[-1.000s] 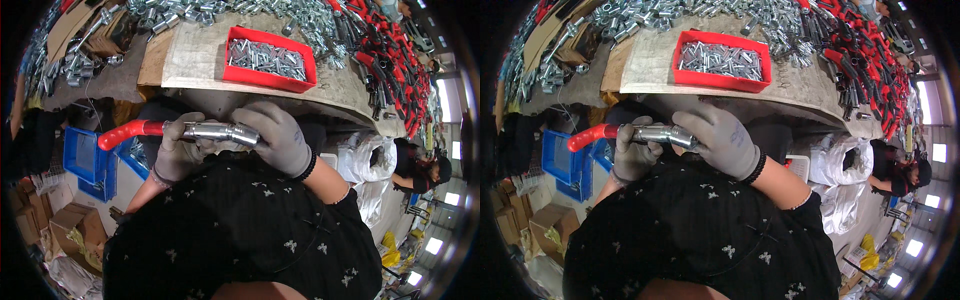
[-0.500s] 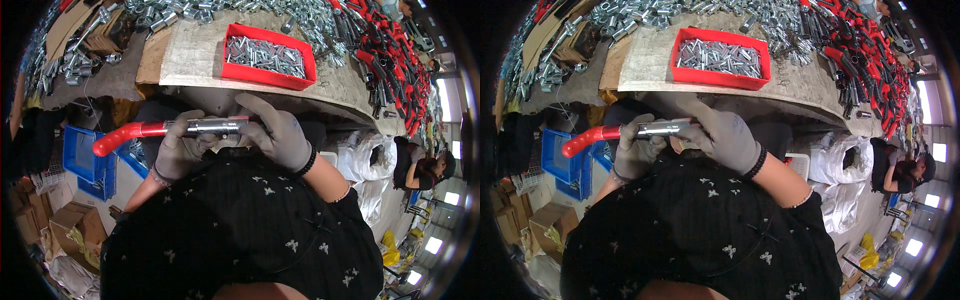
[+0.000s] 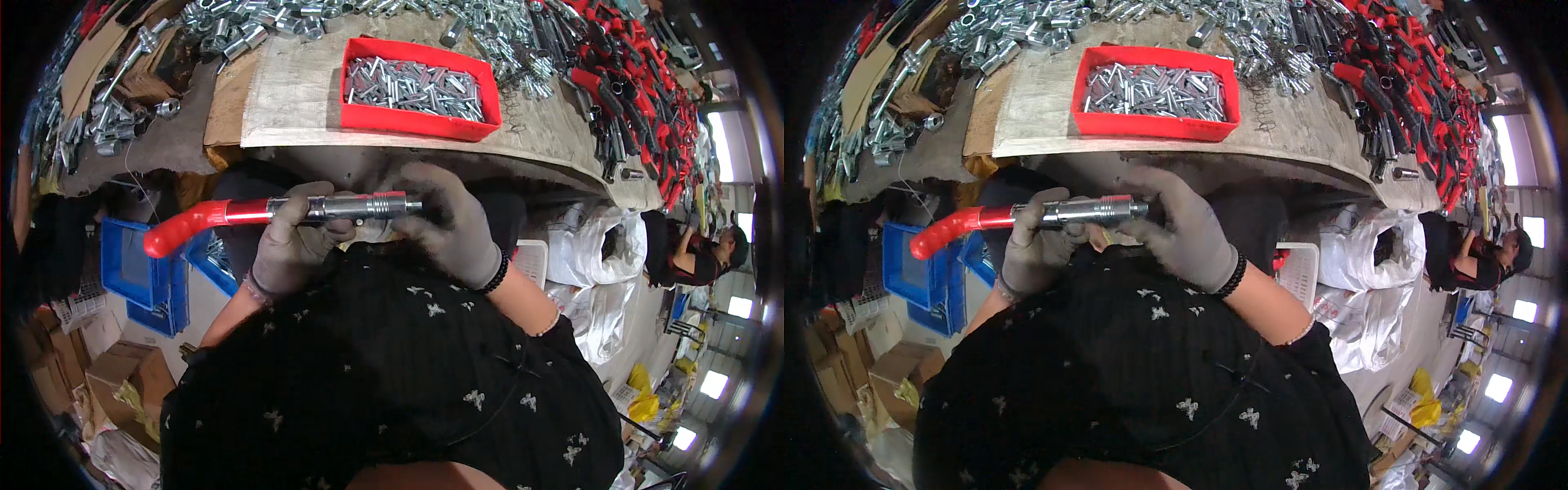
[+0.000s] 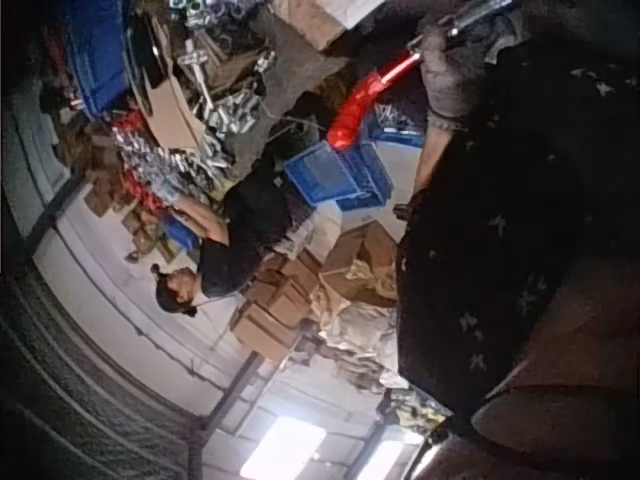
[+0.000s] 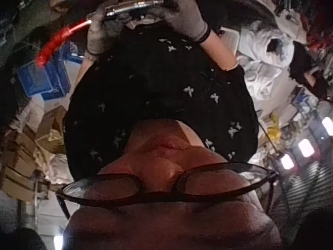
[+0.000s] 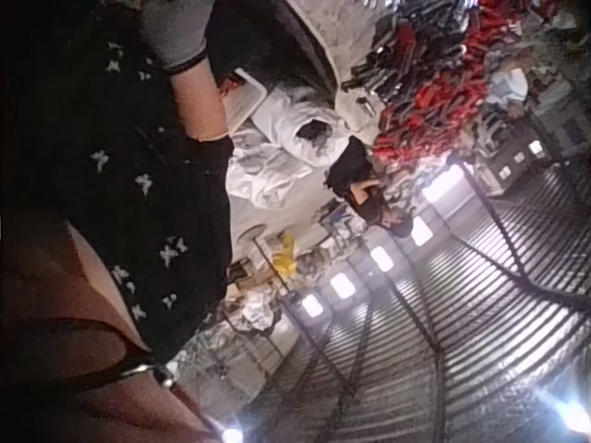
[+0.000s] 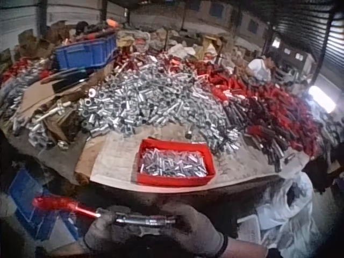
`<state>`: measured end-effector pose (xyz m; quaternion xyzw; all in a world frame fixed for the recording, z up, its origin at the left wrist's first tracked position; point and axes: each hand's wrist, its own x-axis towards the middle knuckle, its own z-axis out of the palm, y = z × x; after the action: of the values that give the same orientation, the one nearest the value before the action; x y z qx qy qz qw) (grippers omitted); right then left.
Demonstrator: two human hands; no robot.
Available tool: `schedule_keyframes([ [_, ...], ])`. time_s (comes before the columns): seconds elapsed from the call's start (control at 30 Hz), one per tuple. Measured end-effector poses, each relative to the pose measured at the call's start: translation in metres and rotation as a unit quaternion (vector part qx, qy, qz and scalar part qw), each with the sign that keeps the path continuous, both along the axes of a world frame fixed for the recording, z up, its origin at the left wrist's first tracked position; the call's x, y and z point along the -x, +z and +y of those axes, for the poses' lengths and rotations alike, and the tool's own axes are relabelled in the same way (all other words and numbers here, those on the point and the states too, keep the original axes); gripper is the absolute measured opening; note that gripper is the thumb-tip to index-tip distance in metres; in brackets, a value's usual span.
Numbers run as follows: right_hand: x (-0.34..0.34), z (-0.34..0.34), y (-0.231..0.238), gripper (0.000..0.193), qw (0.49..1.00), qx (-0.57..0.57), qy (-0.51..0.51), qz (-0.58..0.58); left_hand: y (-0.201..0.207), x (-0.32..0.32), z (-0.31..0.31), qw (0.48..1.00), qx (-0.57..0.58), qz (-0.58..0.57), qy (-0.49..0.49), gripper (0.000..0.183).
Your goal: The person assembles hand tools by retrieving metal pins from a tray, inserting springs and metal components into tool bodies, and fitting handles onto the assembled tools by hand.
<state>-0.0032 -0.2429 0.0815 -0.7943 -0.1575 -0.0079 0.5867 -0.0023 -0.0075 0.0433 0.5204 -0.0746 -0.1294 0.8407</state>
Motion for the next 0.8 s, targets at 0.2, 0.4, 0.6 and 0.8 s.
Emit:
schedule_keyframes([
  [0.2, 0.003, -0.001, -0.003, 0.050, 0.997, 0.039, -0.062, 0.004, -0.016, 0.001, -0.003, 0.992, 0.048, 0.111, 0.023, 0.038],
  [0.4, -0.008, -0.007, -0.010, 0.047, 0.953, 0.198, -0.005, -0.230, -0.033, -0.003, 0.000, 0.993, -0.120, 0.012, 0.012, 0.034],
  [0.6, 0.001, -0.011, -0.006, 0.046, 0.990, 0.018, -0.010, 0.137, -0.018, 0.006, -0.010, 0.983, -0.178, 0.024, 0.033, 0.022],
  [0.8, -0.008, -0.032, -0.063, 0.023, 0.962, 0.210, 0.115, 0.128, -0.013, -0.029, -0.012, 0.951, -0.263, -0.091, -0.138, 0.037],
])
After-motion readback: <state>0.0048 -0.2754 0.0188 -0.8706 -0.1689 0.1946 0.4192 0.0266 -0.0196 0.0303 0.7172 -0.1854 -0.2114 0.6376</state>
